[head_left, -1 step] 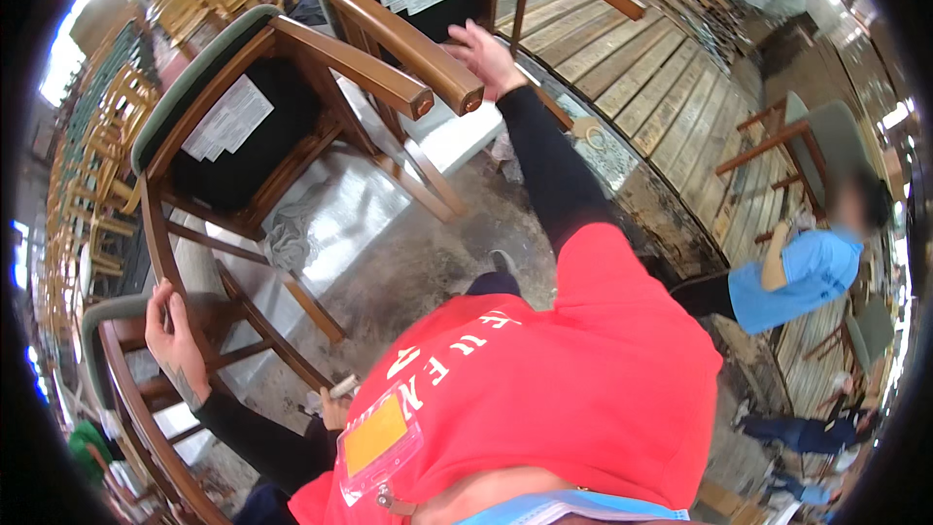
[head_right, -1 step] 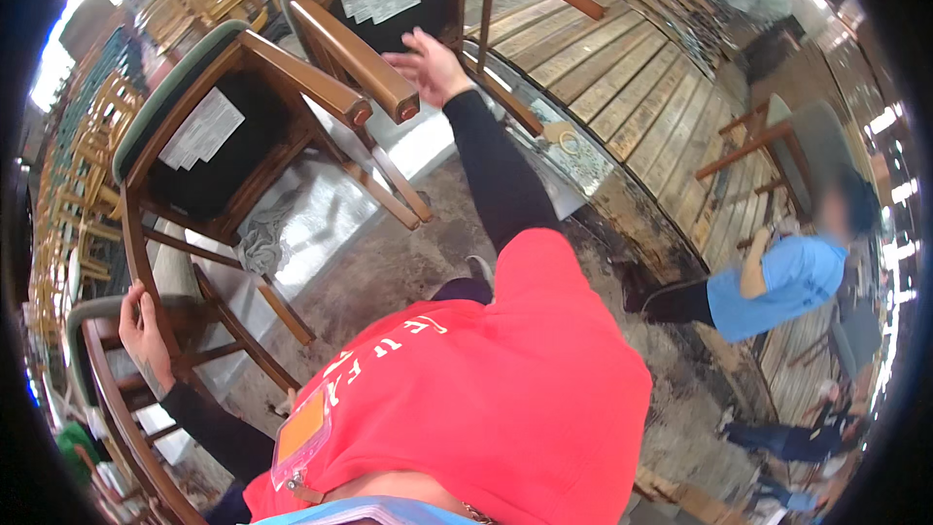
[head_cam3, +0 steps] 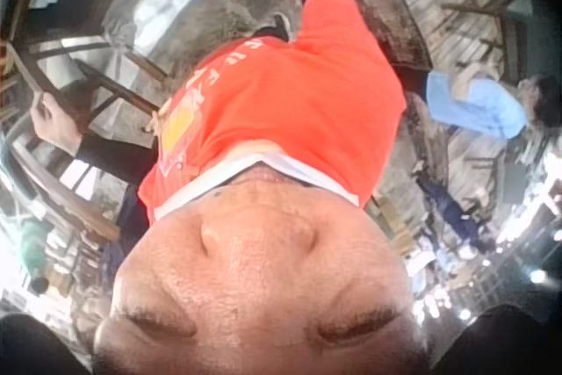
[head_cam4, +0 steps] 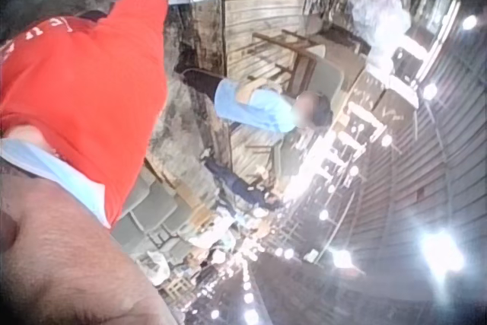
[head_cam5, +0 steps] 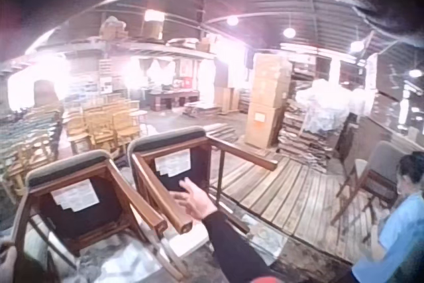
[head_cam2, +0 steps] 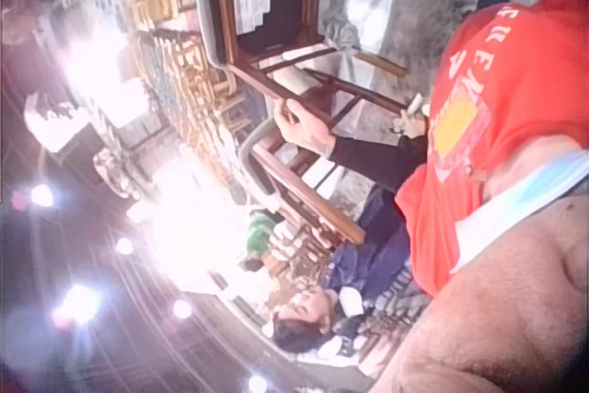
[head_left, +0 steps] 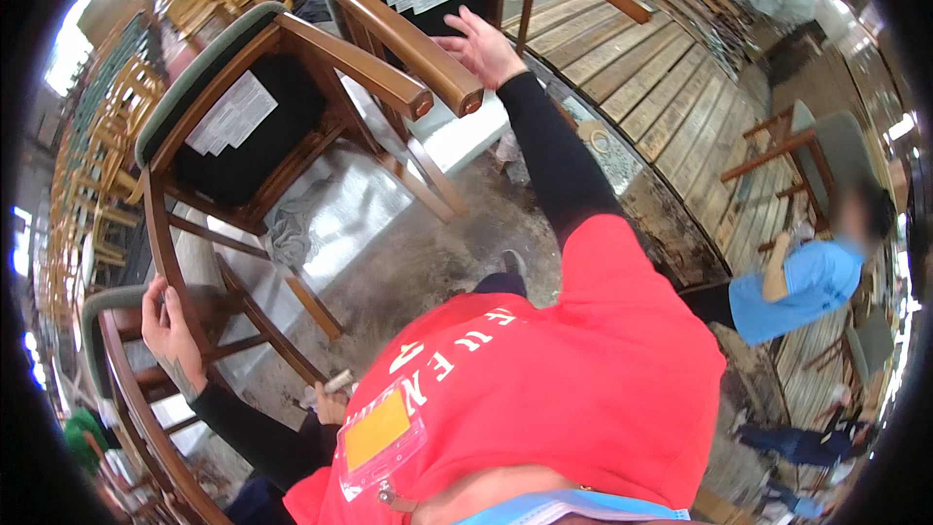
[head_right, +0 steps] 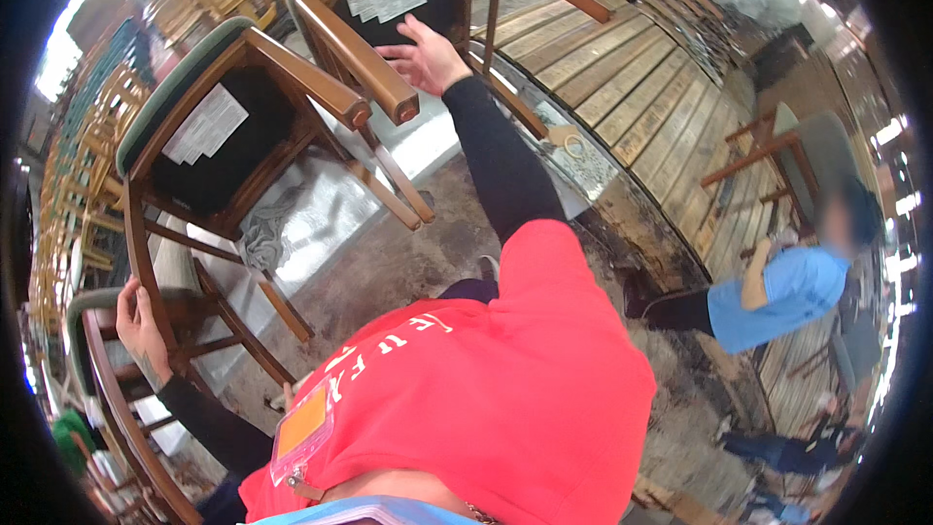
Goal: The person wipes the underside and frame of a wooden chair with a cloth, then lifts and repositions it. The person repeats this process on multiple chairs in a furniture workshop.
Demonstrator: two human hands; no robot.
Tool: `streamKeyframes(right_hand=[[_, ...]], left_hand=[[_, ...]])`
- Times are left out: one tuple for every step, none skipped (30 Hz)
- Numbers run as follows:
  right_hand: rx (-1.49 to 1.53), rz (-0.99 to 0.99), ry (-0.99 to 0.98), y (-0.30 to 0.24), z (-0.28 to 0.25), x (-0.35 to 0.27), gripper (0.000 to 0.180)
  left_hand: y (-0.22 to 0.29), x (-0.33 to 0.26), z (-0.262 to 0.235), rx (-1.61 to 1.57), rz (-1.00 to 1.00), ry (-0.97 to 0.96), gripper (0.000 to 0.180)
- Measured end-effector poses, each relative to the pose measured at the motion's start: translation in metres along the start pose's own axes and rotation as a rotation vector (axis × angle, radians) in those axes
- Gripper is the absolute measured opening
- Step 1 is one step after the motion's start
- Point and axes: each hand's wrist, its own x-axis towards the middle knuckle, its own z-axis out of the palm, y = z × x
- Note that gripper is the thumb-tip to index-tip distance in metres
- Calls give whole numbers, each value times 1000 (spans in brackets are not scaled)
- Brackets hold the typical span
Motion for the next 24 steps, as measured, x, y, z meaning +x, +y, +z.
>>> streamKeyframes(right_hand=[[-80,7,-88,-13,9,11,82],[-179,59,-134,-22,17,19,84],[-176,130,-227,-26,32,30,83],[-182,199,-311,-32,43,40,83],[-82,292,-434,-29,56,45,78],[-151,259,-371,-20,79,45,71],[-227,213,-296,-18,94,43,66],[-195,241,-365,-21,77,53,66],[-150,274,-432,-23,55,62,68],[-188,276,-451,-21,64,61,63],[-240,262,-470,-24,69,60,68],[-279,300,-439,-25,69,59,72],[-324,331,-398,-28,63,58,76],[-386,356,-419,-35,55,56,81],[-369,373,-473,-43,38,55,83],[-351,393,-529,-54,16,52,84],[-333,412,-590,-67,-5,50,86],[-383,423,-644,-85,-22,46,82],[-435,435,-682,-103,-47,45,78],[-488,453,-750,-123,-78,46,75],[-549,468,-809,-146,-108,49,73],[-578,473,-775,-163,-134,47,73],[-603,482,-732,-175,-157,39,73],[-630,511,-705,-186,-174,35,77]], left_hand=[[1,0,0,-24,-8,69,28],[4,0,-5,162,52,141,28],[4,-1,-13,356,103,217,29],[12,-6,-13,545,148,284,29],[23,-14,-15,794,177,366,29],[34,-29,-21,888,176,437,28],[46,-43,-18,966,178,504,27],[62,-47,11,906,199,559,23],[77,-52,41,752,218,586,22],[90,-69,56,662,215,631,21],[103,-85,79,555,218,675,20],[116,-98,111,350,212,684,17],[137,-110,148,347,256,659,16],[157,-123,184,288,232,637,14],[180,-134,220,218,249,554,18],[206,-144,256,111,183,486,20],[220,-154,289,9,96,401,20],[220,-159,315,-66,88,342,18],[221,-158,345,-224,-44,280,14],[222,-152,377,-397,-168,208,12],[218,-138,410,-547,-265,169,11],[211,-118,442,-692,-361,136,13],[204,-97,472,-781,-471,97,18],[189,-75,502,-846,-551,101,19]])
